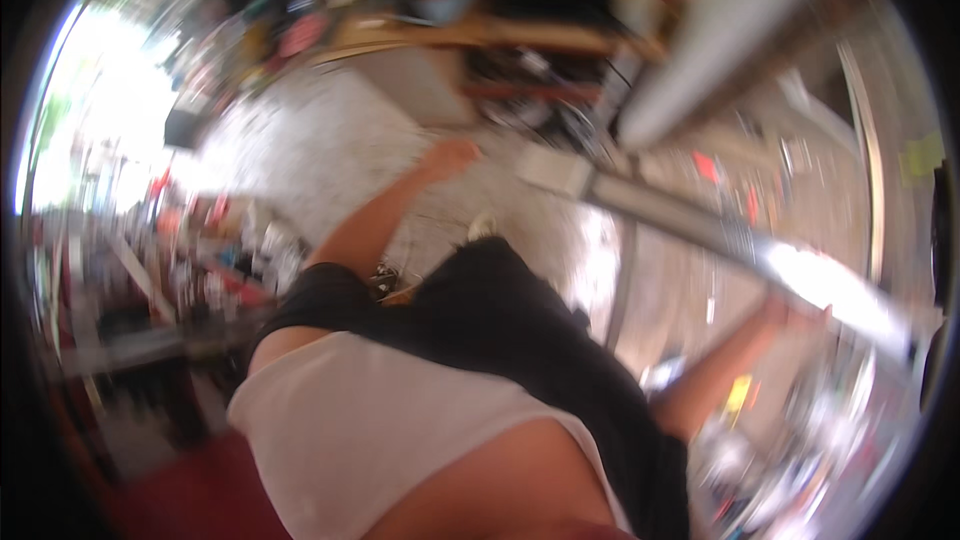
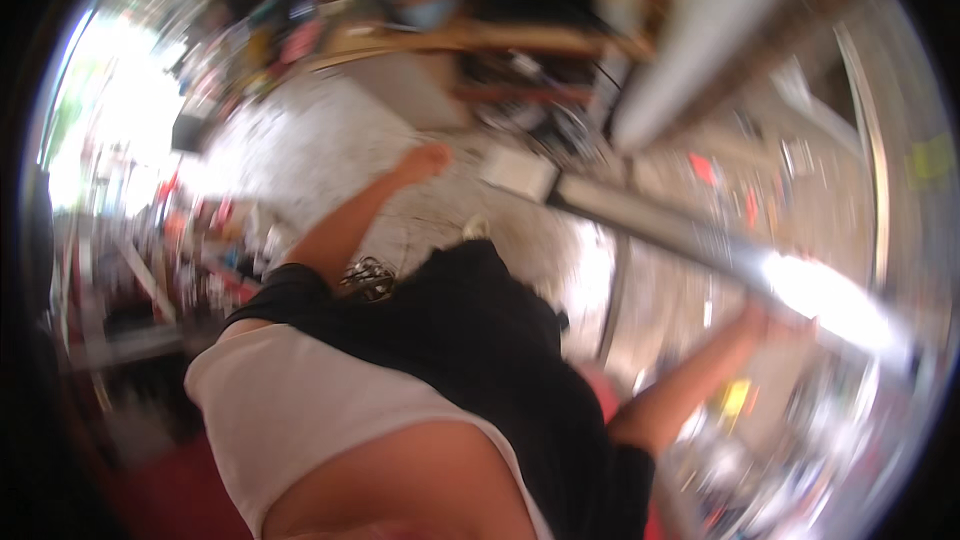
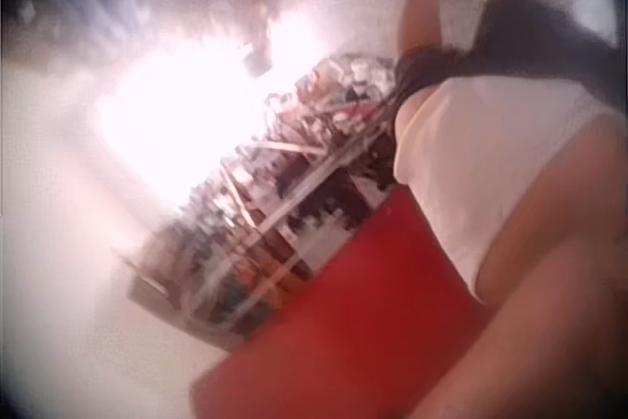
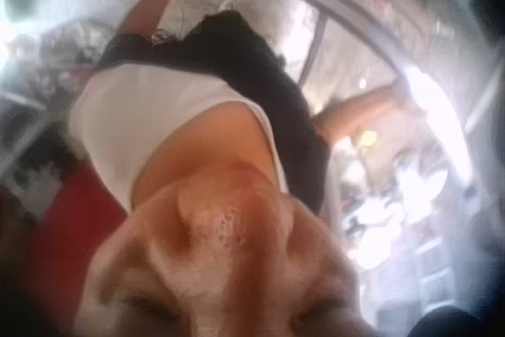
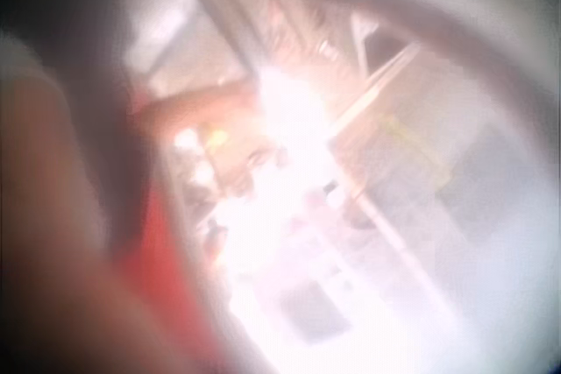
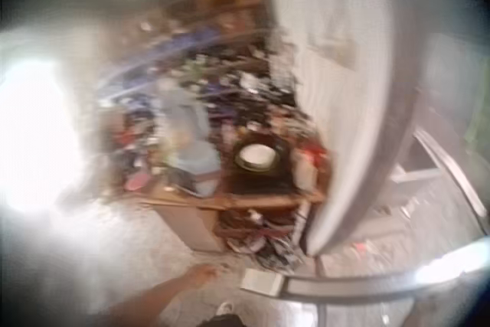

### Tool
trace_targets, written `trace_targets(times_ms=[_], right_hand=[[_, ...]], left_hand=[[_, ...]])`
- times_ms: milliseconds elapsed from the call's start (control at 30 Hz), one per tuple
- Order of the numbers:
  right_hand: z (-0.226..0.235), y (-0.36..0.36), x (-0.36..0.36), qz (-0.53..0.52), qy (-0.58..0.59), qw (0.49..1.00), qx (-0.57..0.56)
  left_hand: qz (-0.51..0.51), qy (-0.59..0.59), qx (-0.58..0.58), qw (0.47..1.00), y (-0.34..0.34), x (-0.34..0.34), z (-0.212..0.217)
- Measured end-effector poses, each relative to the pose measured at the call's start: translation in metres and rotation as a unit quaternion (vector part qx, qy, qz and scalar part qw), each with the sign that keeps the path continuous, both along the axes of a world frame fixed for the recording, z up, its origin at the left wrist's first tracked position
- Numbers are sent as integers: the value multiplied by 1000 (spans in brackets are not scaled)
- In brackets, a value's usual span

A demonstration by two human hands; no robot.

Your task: The person washes a metal sheet under running water, then moves to a workbench to attach a metal strip using a cordless drill. They carry the assembled piece outside, place it on a black square surface, and return inside to wipe the metal sheet with a cloth.

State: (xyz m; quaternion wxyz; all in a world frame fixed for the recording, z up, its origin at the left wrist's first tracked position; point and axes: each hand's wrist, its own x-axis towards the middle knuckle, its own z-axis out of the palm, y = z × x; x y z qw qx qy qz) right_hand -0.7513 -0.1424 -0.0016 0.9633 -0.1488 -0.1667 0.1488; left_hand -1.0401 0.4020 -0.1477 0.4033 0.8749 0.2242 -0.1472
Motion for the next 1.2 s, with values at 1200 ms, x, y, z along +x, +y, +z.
trace_targets(times_ms=[1200], right_hand=[[55, 1126, -416, 310, -380, 861, -134]], left_hand=[[795, -93, -63, 596, 346, -510, -109]])
